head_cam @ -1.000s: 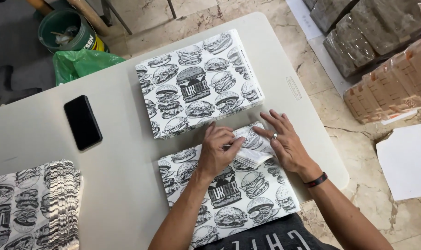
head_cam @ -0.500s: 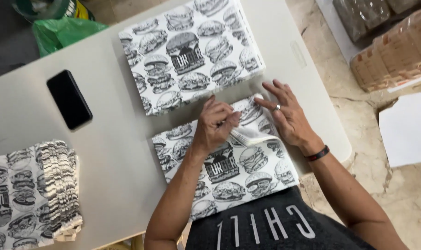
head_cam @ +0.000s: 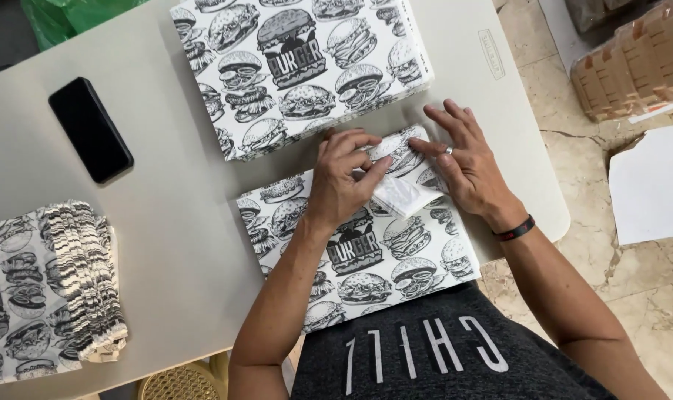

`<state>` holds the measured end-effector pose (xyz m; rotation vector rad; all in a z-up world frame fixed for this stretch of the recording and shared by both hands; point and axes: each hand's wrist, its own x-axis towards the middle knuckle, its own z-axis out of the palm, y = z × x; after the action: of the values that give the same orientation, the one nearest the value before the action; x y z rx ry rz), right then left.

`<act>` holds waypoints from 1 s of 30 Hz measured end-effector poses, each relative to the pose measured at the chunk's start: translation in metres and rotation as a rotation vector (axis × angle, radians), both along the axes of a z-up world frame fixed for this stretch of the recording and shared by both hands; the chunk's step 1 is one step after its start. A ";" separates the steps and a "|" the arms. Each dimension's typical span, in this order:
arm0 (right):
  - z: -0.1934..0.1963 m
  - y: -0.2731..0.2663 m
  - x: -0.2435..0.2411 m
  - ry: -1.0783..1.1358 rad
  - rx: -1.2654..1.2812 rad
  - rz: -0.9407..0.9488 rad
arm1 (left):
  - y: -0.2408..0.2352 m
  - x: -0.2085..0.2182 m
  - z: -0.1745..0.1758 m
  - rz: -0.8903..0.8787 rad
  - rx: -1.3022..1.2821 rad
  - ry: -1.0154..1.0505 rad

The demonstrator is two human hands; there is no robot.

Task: Folding and stacking printed burger wrapping papers on a work table.

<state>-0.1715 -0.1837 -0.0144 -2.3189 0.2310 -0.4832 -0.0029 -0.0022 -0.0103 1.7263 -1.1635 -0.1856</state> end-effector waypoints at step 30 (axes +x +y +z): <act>-0.002 -0.001 0.001 -0.017 0.016 0.009 | -0.003 -0.002 0.001 0.032 -0.039 0.032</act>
<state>-0.1708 -0.1843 -0.0160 -2.2987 0.2154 -0.4954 -0.0045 -0.0051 -0.0089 1.7004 -1.1087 -0.1693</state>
